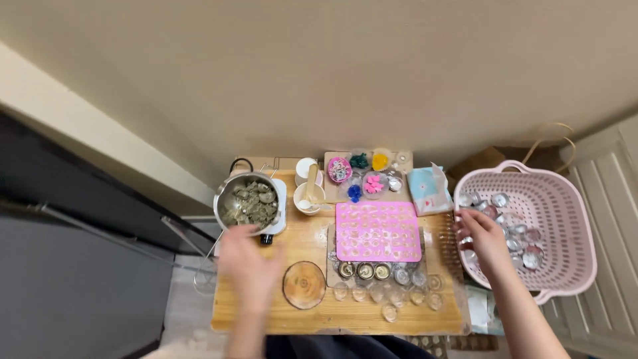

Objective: Attaching wicks to the bottom of glass jars and cleaning the jars with paper towels.

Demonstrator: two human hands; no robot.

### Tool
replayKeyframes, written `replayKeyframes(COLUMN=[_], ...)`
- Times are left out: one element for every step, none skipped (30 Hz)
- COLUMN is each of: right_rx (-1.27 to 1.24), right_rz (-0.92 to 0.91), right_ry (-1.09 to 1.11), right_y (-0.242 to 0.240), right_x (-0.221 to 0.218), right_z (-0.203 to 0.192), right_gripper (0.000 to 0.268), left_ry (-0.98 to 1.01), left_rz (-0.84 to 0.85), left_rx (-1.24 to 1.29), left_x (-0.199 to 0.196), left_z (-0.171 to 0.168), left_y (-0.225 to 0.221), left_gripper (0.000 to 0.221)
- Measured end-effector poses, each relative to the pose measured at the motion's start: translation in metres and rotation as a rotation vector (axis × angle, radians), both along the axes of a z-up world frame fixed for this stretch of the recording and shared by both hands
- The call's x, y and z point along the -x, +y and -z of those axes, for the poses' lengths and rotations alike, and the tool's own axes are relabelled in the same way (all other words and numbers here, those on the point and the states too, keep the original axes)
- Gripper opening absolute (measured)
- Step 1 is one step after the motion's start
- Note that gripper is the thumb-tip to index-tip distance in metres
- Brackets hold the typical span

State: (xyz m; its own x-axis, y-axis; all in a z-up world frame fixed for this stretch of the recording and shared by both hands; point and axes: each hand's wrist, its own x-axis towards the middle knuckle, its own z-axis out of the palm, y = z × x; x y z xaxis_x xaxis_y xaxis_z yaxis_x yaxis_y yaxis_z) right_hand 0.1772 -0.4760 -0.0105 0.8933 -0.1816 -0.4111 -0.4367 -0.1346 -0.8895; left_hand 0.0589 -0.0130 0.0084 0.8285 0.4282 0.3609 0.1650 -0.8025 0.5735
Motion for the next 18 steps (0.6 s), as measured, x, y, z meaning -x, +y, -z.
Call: replayKeyframes(right_rx=[-0.002,-0.011,-0.02,-0.02,-0.035,-0.051,-0.052,-0.062,-0.071,-0.071,-0.071,-0.072,-0.072,-0.076,-0.08,-0.08,-0.08,-0.08], right_rz=[-0.023,-0.021,-0.018,-0.034,-0.033,-0.027,-0.039,-0.026,-0.013,-0.019,-0.011,-0.002,-0.006,-0.001,0.004,0.002,0.006,0.01], right_ry=[0.002,0.011,0.021,0.025,0.028,0.028,0.029,0.034,0.04,0.042,0.057,0.069,0.069,0.072,0.075,0.076,0.078,0.077], right_y=[-0.005,-0.01,-0.015,-0.018,-0.021,-0.023,-0.025,-0.027,-0.029,-0.031,-0.034,-0.036,-0.038,-0.04,-0.042,-0.042,-0.042,-0.042], right_x=[0.001,0.002,0.002,0.005,0.007,0.008,0.008,0.008,0.008,0.01,0.011,0.012,0.012,0.013,0.014,0.015,0.016,0.017], right_z=[0.005,0.011,0.016,0.018,0.02,0.022,0.024,0.025,0.027,0.029,0.031,0.032,0.035,0.037,0.039,0.038,0.038,0.037], right_gripper=[0.025,0.025,0.025,0.025,0.025,0.025,0.025,0.025,0.025,0.025,0.025,0.025,0.025,0.025,0.026,0.026,0.026,0.026], left_ry=[0.002,0.115,0.228,0.234,0.44,0.641,0.644,0.711,0.776,0.778,0.712,0.643,0.643,0.628,0.613,0.614,0.629,0.642], left_rz=[-0.023,-0.166,-0.307,-0.323,-0.322,-0.318,-0.33,-0.32,-0.307,-0.311,-0.324,-0.336,-0.339,-0.319,-0.3,-0.301,-0.308,-0.315], left_rx=[-0.002,-0.138,-0.271,-0.271,-0.275,-0.276,-0.274,-0.194,-0.113,-0.111,-0.053,0.004,0.005,0.033,0.061,0.062,0.068,0.073], left_x=[0.006,0.011,0.017,0.022,0.027,0.029,0.03,0.029,0.028,0.026,0.024,0.02,0.017,0.014,0.011,0.01,0.009,0.006], left_z=[-0.009,-0.019,-0.028,-0.02,-0.013,-0.007,0.006,0.018,0.031,0.035,0.039,0.043,0.043,0.043,0.043,0.041,0.038,0.035], left_y=[0.014,0.029,0.045,0.056,0.067,0.079,0.083,0.089,0.095,0.095,0.096,0.097,0.097,0.097,0.097,0.096,0.095,0.094], left_gripper=[0.063,0.073,0.083,0.083,0.079,0.076,0.076,0.057,0.039,0.039,0.035,0.031,0.031,0.031,0.03,0.03,0.027,0.025])
